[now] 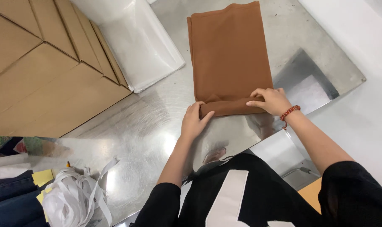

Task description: The person takes several brown skirts from a clothing rack, removes them from hangers, and folds them neatly on a metal table. The person handles the garments one at a time, smoothing and folding them into compact rectangles before stacking them.

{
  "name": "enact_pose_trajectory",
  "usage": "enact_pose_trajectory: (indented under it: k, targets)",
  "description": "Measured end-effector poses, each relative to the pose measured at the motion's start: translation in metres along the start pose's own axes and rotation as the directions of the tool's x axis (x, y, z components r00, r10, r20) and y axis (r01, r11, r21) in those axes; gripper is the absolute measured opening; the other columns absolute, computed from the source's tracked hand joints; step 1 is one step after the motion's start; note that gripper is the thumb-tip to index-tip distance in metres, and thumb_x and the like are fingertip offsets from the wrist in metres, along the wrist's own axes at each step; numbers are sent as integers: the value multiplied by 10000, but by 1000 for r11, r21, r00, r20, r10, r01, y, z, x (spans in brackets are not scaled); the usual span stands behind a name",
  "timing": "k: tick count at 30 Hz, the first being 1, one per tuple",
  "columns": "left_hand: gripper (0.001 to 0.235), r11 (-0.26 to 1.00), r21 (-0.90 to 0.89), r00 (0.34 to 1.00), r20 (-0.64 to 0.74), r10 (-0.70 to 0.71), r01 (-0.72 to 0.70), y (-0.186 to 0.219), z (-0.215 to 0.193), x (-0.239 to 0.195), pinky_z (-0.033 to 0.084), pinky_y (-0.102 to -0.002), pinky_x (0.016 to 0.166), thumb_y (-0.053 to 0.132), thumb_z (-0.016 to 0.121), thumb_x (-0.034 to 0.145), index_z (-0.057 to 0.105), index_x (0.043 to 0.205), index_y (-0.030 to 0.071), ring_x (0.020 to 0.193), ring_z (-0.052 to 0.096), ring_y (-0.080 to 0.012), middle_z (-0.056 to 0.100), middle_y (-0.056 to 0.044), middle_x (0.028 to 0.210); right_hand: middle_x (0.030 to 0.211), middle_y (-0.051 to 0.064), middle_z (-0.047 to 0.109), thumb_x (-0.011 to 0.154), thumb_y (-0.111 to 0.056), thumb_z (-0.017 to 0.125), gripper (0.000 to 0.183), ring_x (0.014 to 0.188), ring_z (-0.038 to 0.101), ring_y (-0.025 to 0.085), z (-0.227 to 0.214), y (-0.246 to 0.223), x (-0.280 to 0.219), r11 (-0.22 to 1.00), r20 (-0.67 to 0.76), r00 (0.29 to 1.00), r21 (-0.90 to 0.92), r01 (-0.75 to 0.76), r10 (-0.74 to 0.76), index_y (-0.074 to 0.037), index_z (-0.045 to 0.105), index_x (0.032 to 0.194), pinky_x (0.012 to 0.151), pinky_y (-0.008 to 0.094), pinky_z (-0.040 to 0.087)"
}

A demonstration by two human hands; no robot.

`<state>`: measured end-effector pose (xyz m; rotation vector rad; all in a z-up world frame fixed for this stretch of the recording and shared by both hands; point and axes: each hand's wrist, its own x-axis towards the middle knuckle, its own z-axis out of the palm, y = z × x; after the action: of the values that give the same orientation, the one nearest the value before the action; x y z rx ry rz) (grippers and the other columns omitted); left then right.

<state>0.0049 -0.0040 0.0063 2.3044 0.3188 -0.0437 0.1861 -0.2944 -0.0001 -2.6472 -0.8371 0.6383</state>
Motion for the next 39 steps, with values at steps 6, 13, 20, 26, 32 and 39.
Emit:
enact_pose_trajectory:
  k: [6,13,20,26,32,39]
  targets:
    - [542,941,-153,953,23,-303,303,-3,11,22,551,-519,1086,591,598,1045,577,1331,131,1321,637,-349,670,-165,1317,1257,-88,622,1090,-593,603,356,1250,578,153,31,-1,-8,981,-505,862,-185,-60,-42,-321,652,1315,1077,412,359]
    - [585,936,-120,943,79,-324,332,1,-10,44,561,-544,1041,615,600,1019,652,1253,81,1285,641,-399,627,-145,1316,1635,44,480,1014,-486,665,572,1588,348,308,46,-28,-28,937,-583,744,-304,171,-325,-252,562,1526,1276,644,105]
    - [517,976,-122,965,212,-152,180,-4,-26,51,516,-489,1098,572,631,1036,708,1248,107,1243,624,-413,641,-204,1158,1368,-3,594,739,-751,772,958,1438,510,258,27,-16,9,924,-334,914,-369,97,-229,-328,495,1553,1324,687,40]
    - [477,950,-223,954,254,-161,219,-4,-27,49,495,-493,1096,571,632,1045,692,1266,152,1234,617,-463,577,-237,1145,1203,13,734,719,-784,818,812,1213,710,220,-5,5,34,925,-13,993,-366,105,-118,-224,612,1270,1049,433,481]
    - [514,941,-213,942,268,-204,265,-2,-27,52,467,-491,1128,658,574,1048,689,1267,208,1264,613,-446,581,-240,1166,1201,-3,824,715,-840,783,825,1255,688,188,-51,-25,30,894,234,971,-443,65,45,-220,723,1256,1023,408,418]
    - [596,951,-142,927,302,-222,274,-3,-24,59,460,-474,1146,727,480,1055,683,1292,219,1290,615,-429,601,-248,1185,1253,86,823,651,-864,820,961,1239,747,300,-55,-13,24,955,371,909,-285,-81,188,-210,735,1350,1016,467,560]
